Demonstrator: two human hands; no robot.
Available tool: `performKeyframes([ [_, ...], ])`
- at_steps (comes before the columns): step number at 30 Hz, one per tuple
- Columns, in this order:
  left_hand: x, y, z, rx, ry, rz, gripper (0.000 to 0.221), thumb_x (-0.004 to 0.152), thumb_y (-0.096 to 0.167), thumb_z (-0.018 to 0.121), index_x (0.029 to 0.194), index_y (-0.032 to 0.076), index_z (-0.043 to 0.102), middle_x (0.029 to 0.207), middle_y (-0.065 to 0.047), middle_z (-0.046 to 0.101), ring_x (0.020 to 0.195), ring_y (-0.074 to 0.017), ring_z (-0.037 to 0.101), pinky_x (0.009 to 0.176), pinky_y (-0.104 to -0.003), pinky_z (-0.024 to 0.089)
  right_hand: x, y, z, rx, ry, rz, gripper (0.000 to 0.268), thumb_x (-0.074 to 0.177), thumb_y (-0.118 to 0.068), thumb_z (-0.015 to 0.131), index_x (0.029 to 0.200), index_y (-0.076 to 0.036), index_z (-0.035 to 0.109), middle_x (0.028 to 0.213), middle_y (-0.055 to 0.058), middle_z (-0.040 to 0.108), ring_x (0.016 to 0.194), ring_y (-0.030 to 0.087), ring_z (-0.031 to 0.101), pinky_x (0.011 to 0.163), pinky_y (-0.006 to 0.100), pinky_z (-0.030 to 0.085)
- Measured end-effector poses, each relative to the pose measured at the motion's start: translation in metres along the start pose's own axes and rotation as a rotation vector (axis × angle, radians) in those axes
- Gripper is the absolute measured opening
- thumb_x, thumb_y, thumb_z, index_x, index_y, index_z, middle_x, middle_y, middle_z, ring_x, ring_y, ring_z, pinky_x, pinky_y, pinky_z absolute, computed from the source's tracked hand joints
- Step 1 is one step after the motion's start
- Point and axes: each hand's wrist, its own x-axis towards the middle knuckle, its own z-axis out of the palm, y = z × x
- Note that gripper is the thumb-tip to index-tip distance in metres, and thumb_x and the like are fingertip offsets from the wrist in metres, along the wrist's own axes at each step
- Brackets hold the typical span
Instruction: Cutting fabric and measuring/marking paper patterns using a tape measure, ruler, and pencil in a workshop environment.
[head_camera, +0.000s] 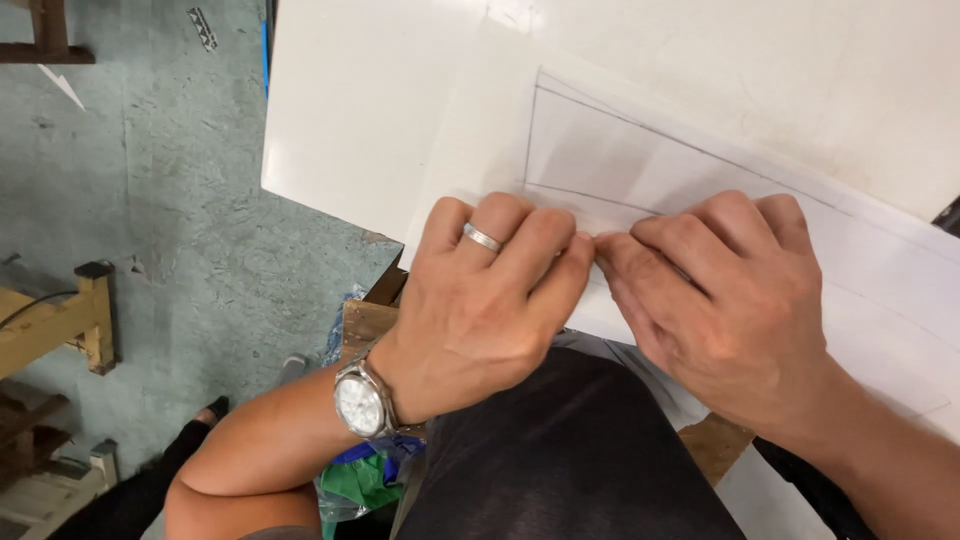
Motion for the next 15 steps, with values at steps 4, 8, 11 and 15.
performKeyframes([
  [4,0.000,-0.003,0.002,0.020,-0.019,0.008,0.016,0.127,-0.001,0.065,0.120,0.000,0.079,0.120,-0.012,0.073,0.101,-0.0342,0.063,0.080,-0.048,0.037,-0.017,0.003,-0.011,-0.068,-0.069,0.024,0.016,0.127,-0.015,0.105,0.119,-0.016,0.091,0.116,0.000,0.085,0.096,0.025,0.067,0.093,0.045,0.043],
  [8,0.001,-0.005,0.002,0.015,-0.036,0.008,0.014,0.125,-0.005,0.066,0.119,0.001,0.078,0.121,-0.012,0.075,0.104,-0.0337,0.067,0.080,-0.047,0.038,-0.050,0.008,-0.030,-0.145,-0.139,0.104,0.011,0.125,-0.011,0.101,0.123,-0.017,0.092,0.118,-0.002,0.090,0.099,0.029,0.074,0.096,0.050,0.045],
  [11,0.002,-0.006,0.001,0.028,-0.070,0.021,0.017,0.126,-0.003,0.062,0.123,0.001,0.078,0.124,-0.013,0.075,0.107,-0.0343,0.069,0.081,-0.047,0.039,-0.079,0.016,-0.031,-0.200,-0.114,0.135,0.017,0.125,-0.013,0.108,0.121,-0.018,0.092,0.117,0.000,0.091,0.101,0.034,0.077,0.092,0.053,0.044],
  [15,0.004,-0.004,-0.002,0.025,-0.121,0.024,0.019,0.128,0.000,0.060,0.127,0.002,0.079,0.132,-0.013,0.076,0.109,-0.0355,0.069,0.082,-0.049,0.038,-0.077,0.018,-0.029,-0.169,-0.090,0.145,0.018,0.125,-0.011,0.110,0.122,-0.015,0.092,0.119,0.003,0.091,0.103,0.033,0.079,0.096,0.052,0.046],
])
